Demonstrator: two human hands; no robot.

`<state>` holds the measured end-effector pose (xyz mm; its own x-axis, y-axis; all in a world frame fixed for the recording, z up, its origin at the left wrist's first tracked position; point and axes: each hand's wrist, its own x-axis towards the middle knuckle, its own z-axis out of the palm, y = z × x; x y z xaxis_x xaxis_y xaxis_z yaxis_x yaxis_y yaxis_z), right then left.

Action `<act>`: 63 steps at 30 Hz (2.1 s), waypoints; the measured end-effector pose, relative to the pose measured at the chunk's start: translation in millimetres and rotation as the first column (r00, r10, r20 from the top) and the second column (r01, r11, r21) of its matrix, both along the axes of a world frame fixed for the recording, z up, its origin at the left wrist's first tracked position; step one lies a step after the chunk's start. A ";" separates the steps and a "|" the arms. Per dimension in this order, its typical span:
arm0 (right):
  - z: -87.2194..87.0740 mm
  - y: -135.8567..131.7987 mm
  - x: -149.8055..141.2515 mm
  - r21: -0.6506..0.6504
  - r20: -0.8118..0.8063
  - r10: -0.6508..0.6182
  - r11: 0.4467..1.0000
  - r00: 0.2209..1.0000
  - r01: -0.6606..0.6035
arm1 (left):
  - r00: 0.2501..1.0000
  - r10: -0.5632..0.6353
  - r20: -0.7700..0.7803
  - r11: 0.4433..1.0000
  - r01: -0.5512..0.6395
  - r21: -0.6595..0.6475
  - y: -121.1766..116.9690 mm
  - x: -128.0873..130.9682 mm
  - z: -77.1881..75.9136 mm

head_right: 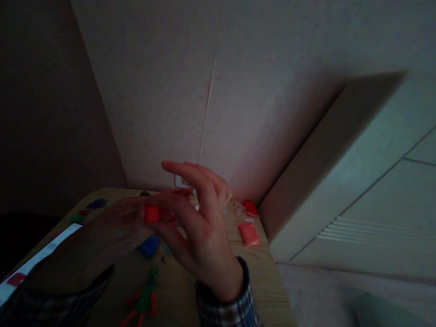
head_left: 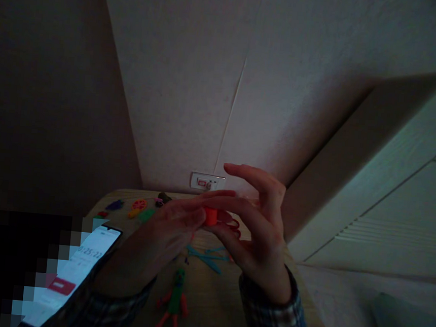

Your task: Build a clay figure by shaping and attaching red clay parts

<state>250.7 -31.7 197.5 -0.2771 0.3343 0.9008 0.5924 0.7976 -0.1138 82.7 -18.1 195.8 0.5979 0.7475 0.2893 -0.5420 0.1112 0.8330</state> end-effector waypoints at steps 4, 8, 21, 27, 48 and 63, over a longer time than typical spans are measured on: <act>0.9 -1.5 0.1 -0.005 -0.003 -0.007 1.000 1.000 0.007 | 1.000 -0.004 -0.014 1.000 0.004 0.020 0.4 0.1 -1.5; 1.7 -1.5 0.2 0.007 0.018 -0.028 1.000 0.999 0.028 | 1.000 0.015 0.001 1.000 -0.015 0.012 2.7 1.3 -7.0; 0.9 -0.6 0.8 0.032 -0.011 -0.021 0.999 1.000 0.021 | 1.000 0.015 -0.014 1.000 -0.015 0.001 2.4 -3.4 -10.6; 2.7 -1.4 -1.0 0.041 -0.002 -0.015 0.999 1.000 0.015 | 0.999 -0.001 -0.041 1.000 0.002 0.007 1.3 -1.8 -1.2; 3.0 -2.6 -0.8 0.033 -0.011 -0.009 0.999 1.000 0.009 | 0.998 0.045 -0.039 0.999 -0.046 -0.025 -1.6 -3.0 0.0; 3.2 -3.3 -1.4 0.034 -0.027 0.004 0.999 1.000 -0.003 | 0.999 0.038 0.025 0.999 -0.037 -0.035 1.0 -2.0 -7.5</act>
